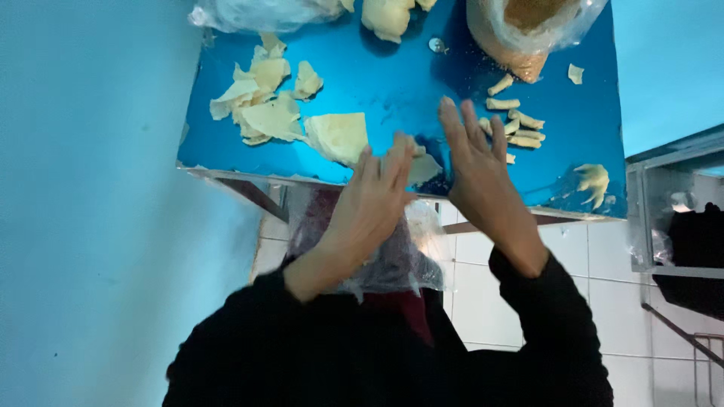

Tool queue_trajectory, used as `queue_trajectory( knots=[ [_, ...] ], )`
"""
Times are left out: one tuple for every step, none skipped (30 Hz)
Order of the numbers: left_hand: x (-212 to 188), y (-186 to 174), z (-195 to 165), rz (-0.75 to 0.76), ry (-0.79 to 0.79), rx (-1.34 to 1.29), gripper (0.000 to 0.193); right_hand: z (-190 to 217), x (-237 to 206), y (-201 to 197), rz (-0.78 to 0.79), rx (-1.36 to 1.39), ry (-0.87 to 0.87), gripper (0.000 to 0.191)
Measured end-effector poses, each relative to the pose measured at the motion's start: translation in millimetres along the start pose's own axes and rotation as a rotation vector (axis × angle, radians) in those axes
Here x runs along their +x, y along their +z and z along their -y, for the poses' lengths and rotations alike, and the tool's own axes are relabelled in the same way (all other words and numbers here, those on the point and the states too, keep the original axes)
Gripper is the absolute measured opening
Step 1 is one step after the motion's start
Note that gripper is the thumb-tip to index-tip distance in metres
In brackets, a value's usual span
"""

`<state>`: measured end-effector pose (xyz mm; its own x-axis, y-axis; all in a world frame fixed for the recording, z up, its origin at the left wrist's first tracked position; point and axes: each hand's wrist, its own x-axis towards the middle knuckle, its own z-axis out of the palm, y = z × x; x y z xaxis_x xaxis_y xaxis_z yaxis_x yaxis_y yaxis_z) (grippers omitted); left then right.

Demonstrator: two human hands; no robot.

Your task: The person pinches pieces from a mass of dough, flattens a piece on the blue metal table, and rolls it between their palms into a short cylindrical stick, setting finished sticks in a pile on the table. They repeat this cycle throughout the clip, with dough scraps and a container of brown powder on the table.

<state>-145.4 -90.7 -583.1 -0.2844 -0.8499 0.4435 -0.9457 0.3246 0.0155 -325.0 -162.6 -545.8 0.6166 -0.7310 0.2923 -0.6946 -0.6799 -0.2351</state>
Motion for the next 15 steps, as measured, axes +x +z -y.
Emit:
queue_trajectory(
  knots=[
    [-7.6,-1.6,0.3,0.045,0.035,0.034,0.077,1.2,-3.0,1.0,0.011,-0.012,-0.028,0.086],
    [-11.7,-1.4,0.9,0.039,0.035,0.046,0.075,3.7,-6.4,3.2,0.03,-0.022,-0.051,0.085],
    [-15.6,-1.6,0.7,0.036,0.035,0.056,0.073,6.8,-9.9,5.0,0.053,-0.031,-0.074,0.085],
    [-18.5,-1.2,0.7,0.026,0.039,0.07,0.071,9.1,-13.9,5.4,0.022,-0.075,-0.06,0.084],
    [-19.3,-1.3,1.0,0.036,0.042,0.071,0.071,11.2,-16.0,5.4,-0.02,-0.129,-0.054,0.083],
    [-19.7,-1.3,1.2,0.043,0.039,0.074,0.071,13.0,-17.4,5.0,-0.063,-0.183,-0.053,0.082],
    [-19.4,-1.3,1.2,0.06,0.034,0.072,0.072,14.9,-18.2,4.5,-0.086,-0.172,-0.072,0.08],
    [-19.2,-1.2,1.4,0.053,0.038,0.075,0.07,17.9,-19.6,4.9,-0.106,-0.159,-0.086,0.078],
    [-19.1,-1.2,1.2,0.043,0.039,0.08,0.069,19.2,-19.8,4.3,-0.127,-0.148,-0.102,0.076],
    [-19.6,-1.1,1.1,0.035,0.04,0.083,0.068,19.6,-16.8,5.7,-0.117,-0.157,-0.123,0.077],
    [-21.5,-1.3,0.3,0.045,0.049,0.076,0.065,19.5,-14.4,7.2,-0.106,-0.164,-0.14,0.079],
    [-23.0,-0.8,-0.1,0.051,0.058,0.074,0.062,18.0,-11.5,8.5,-0.099,-0.171,-0.16,0.081],
    [-23.9,0.4,0.2,0.051,0.064,0.078,0.059,16.1,-8.9,10.8,-0.112,-0.124,-0.145,0.079],
    [-25.2,1.1,1.1,0.039,0.056,0.077,0.06,12.3,-6.8,11.4,-0.128,-0.075,-0.134,0.077],
    [-26.5,1.8,0.9,0.028,0.05,0.072,0.061,8.6,-4.7,13.3,-0.141,-0.029,-0.119,0.076]
  ],
)
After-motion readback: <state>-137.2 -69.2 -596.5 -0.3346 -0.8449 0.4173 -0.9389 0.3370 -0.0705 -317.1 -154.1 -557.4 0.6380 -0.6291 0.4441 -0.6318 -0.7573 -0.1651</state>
